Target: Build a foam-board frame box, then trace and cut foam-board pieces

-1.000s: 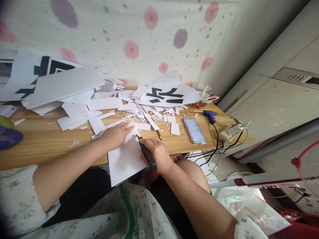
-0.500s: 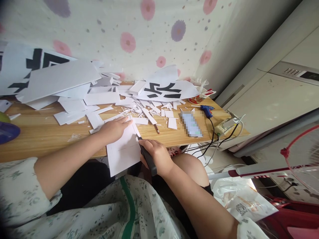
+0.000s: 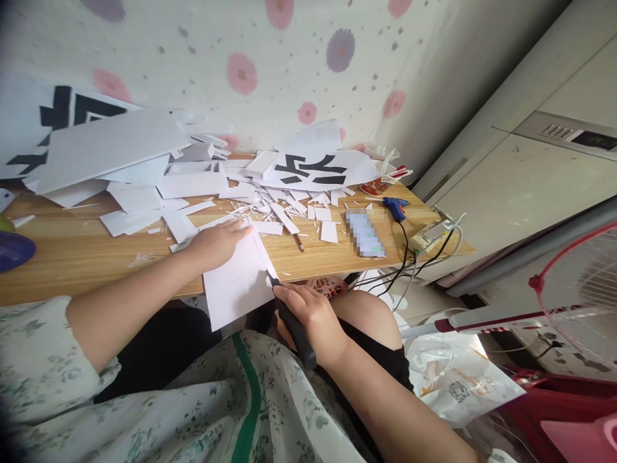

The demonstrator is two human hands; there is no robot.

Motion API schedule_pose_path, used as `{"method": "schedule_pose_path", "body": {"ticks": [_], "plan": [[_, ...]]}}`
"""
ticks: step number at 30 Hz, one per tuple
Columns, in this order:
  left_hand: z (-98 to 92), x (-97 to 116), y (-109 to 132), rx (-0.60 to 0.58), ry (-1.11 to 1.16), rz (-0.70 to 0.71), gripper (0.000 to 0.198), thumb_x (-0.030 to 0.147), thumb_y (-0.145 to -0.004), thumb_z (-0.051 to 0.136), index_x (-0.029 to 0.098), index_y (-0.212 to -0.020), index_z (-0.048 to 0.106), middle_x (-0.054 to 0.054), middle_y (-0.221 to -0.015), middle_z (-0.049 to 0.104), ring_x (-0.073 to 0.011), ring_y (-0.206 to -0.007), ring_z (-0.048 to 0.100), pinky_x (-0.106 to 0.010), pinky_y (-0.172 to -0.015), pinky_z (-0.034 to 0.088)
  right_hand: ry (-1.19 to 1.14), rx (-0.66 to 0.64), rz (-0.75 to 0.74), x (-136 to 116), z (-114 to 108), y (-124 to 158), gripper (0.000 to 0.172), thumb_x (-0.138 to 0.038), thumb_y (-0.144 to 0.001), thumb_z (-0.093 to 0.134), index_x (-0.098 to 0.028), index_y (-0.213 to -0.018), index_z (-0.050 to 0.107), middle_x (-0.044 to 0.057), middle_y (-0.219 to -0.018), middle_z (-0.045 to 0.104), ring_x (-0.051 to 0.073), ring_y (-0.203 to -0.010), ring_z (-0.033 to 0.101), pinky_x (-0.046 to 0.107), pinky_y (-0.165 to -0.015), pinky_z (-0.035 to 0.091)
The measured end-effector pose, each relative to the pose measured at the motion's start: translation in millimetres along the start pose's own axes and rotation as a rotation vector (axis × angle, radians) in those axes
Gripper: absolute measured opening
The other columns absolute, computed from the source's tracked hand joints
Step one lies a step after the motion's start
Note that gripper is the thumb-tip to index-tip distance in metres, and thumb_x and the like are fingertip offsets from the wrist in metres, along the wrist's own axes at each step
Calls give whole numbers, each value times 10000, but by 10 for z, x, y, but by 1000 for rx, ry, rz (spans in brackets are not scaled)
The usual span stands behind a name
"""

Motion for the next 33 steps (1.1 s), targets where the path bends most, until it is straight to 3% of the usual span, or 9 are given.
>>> {"method": "schedule_pose_path", "body": {"ticks": [10,22,28,33], "plan": [[-45,35,42,0,-12,-12,603,93,-898,301,251,-1477,365,-31,-1576,327,-215,-1447,303,-355,-1124,343,-13,33,-1,-132,-115,250,416,-108,-800,553,-184,-1209,546,146,-1029,725,234,-966,712,366,-805,609],[-12,19,19,4,-6,-21,615,69,-888,291,226,-1478,368,-47,-1576,313,-224,-1455,276,-371,-1156,309,-114,81,47,-108,-68,585,532,-74,-810,594,-193,-1323,521,170,-1150,683,241,-1039,679,372,-831,598],[1,6,28,69,56,-6,594,73,-874,312,203,-1440,435,-51,-1549,365,-226,-1436,320,-372,-1145,335,-121,84,58,-121,-74,650,512,-85,-796,609,-168,-1297,542,175,-1138,678,236,-1008,681,353,-817,593],[51,-49,36,218,165,15,497,116,-857,354,133,-1289,598,-85,-1445,519,-221,-1364,448,-374,-1138,357,-146,183,81,-144,-186,657,423,-106,-765,633,-187,-1179,604,131,-1037,698,215,-904,699,309,-748,585]]}}
Point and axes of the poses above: each hand's wrist, its own y-axis away from the middle knuckle, its own z-axis out of the palm, x = y × z, the point moved 3 cm from there along -y, towards the middle knuckle
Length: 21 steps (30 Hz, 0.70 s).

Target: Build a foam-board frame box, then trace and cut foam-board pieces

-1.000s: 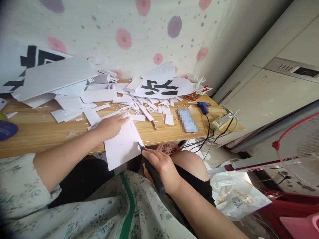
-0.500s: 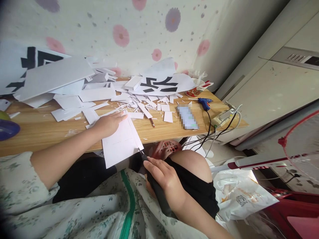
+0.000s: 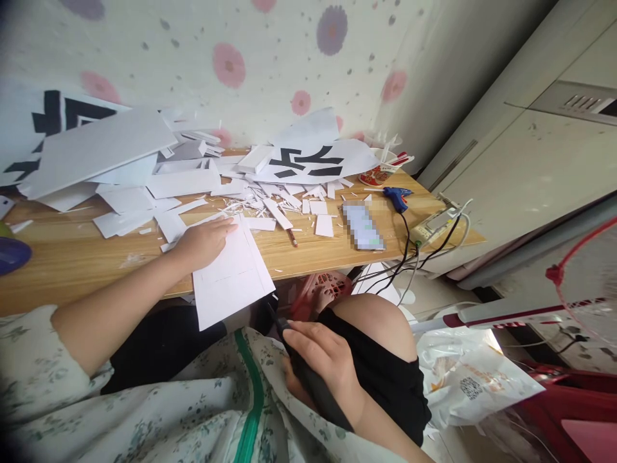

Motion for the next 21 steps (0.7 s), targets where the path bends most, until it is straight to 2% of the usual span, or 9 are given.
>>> {"method": "schedule_pose_path", "body": {"ticks": [3,5,6,9,12,14,16,19,21], "plan": [[-44,-31,6,149,80,-16,403,150,-843,385,143,-1092,702,-92,-1280,661,-228,-1223,587,-382,-1074,435,-31,29,163,33,-20,-163,214,-137,-773,643,-210,-974,644,119,-1064,677,230,-953,677,341,-801,565],[-139,-43,55,275,137,-37,342,161,-828,411,162,-982,716,-90,-1170,714,-229,-1131,635,-382,-1023,474,-91,92,262,98,34,-289,54,-160,-794,614,-212,-780,603,84,-949,677,208,-877,670,327,-771,551],[-204,-46,114,345,166,-50,310,171,-825,426,170,-949,710,-87,-1128,724,-228,-1101,643,-379,-1004,482,-120,122,319,149,85,-344,73,-180,-806,598,-212,-742,581,62,-867,672,194,-815,662,318,-745,542],[-395,-25,486,577,258,-120,209,263,-851,475,180,-901,660,-81,-999,717,-217,-992,646,-365,-928,499,-140,149,560,356,291,-444,117,-301,-822,592,-200,-766,610,30,-723,654,177,-663,615,297,-635,501],[-426,78,1074,746,437,-233,190,367,-849,544,206,-756,579,-8,-705,623,-155,-674,586,-288,-682,495,-205,108,809,537,485,-480,237,-414,-773,640,-180,-809,661,46,-736,682,203,-691,624,313,-646,481],[-299,211,1404,648,560,-293,294,350,-857,551,213,-600,506,36,-529,511,-116,-517,496,-249,-560,442,-330,122,936,605,585,-496,273,-429,-719,681,-173,-815,680,43,-719,684,218,-718,633,322,-668,475],[-18,307,1620,354,1097,-600,350,418,-790,646,202,-559,495,50,-483,478,-95,-468,460,-223,-489,401,-475,155,1038,631,673,-509,285,-414,-660,720,-169,-799,685,17,-640,647,203,-655,608,317,-634,457],[207,493,1689,111,1394,-708,404,578,-726,668,180,-766,609,-25,-656,673,-169,-544,618,-292,-519,508,-615,186,1097,601,776,-525,294,-376,-585,756,-162,-774,684,-4,-615,620,167,-603,558,307,-615,435],[262,569,1635,-7,1657,-789,470,543,-647,768,171,-903,636,-70,-825,740,-227,-688,700,-349,-633,570,-658,190,1083,554,807,-530,314,-366,-563,761,-155,-785,692,4,-660,640,160,-642,562,305,-655,440]]}}
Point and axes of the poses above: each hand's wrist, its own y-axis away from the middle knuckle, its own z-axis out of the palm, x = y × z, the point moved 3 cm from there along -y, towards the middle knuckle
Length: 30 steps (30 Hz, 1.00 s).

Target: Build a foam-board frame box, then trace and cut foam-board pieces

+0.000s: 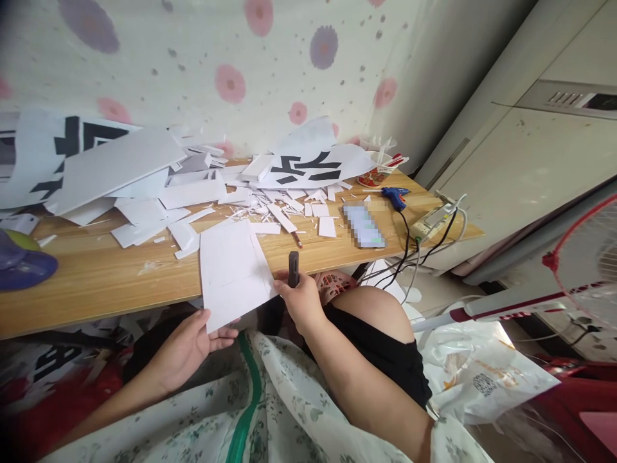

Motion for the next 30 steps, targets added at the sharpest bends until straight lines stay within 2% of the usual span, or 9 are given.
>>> {"method": "schedule_pose_path", "body": {"ticks": [2,3,6,8,12,16,20,25,30], "plan": [[68,35,-23,-52,192,-99,484,411,-589,849,169,-959,653,-80,-908,755,-248,-779,722,-350,-709,583,-49,-36,0,-12,24,48,349,-359,-555,767,-147,-826,706,2,-676,642,151,-659,557,297,-669,434],[87,70,-24,-58,240,-104,464,345,-585,858,166,-966,662,-82,-925,759,-248,-791,725,-337,-712,585,-80,-61,6,-22,29,73,368,-353,-554,773,-144,-851,712,-4,-666,633,142,-640,542,290,-649,424],[105,145,15,-56,300,-91,441,211,-579,845,173,-985,676,-77,-948,764,-243,-785,726,-312,-669,593,-176,-162,38,-64,41,141,362,-336,-573,788,-144,-873,723,-12,-650,615,114,-566,480,272,-571,374],[102,165,60,-59,290,-83,443,185,-566,847,176,-978,684,-70,-942,764,-243,-771,725,-294,-624,592,-213,-229,25,-105,54,177,317,-364,-614,791,-147,-834,723,-3,-663,618,111,-556,473,269,-552,360],[92,213,136,-58,238,-45,445,212,-551,869,173,-961,701,-61,-934,756,-231,-764,709,-275,-569,590,-306,-334,3,-175,97,235,318,-405,-620,833,-150,-752,697,3,-682,625,123,-614,528,258,-576,392],[142,285,142,-83,263,-35,453,264,-510,901,176,-911,709,-41,-874,740,-205,-707,671,-289,-514,590,-389,-391,89,-211,127,284,345,-367,-552,886,-151,-683,651,-17,-615,606,113,-562,526,242,-534,401],[226,314,114,-132,272,-67,539,372,-526,902,183,-988,696,-59,-901,731,-209,-672,663,-283,-474,563,-524,-428,182,-248,149,331,377,-344,-499,908,-156,-646,617,-30,-560,589,107,-503,514,239,-500,419],[254,310,96,-222,255,-103,487,405,-561,882,184,-953,693,-32,-759,706,-162,-563,613,-245,-442,510,-633,-573,279,-252,216,399,393,-378,-489,911,-148,-665,645,-10,-611,629,114,-540,566,230,-532,458],[282,255,94,-330,226,-138,609,458,-556,876,181,-1062,681,-70,-862,733,-151,-558,629,-213,-419,497,-640,-688,245,-239,262,446,389,-421,-525,896,-158,-687,659,-8,-623,636,116,-552,577,239,-563,481]]}}
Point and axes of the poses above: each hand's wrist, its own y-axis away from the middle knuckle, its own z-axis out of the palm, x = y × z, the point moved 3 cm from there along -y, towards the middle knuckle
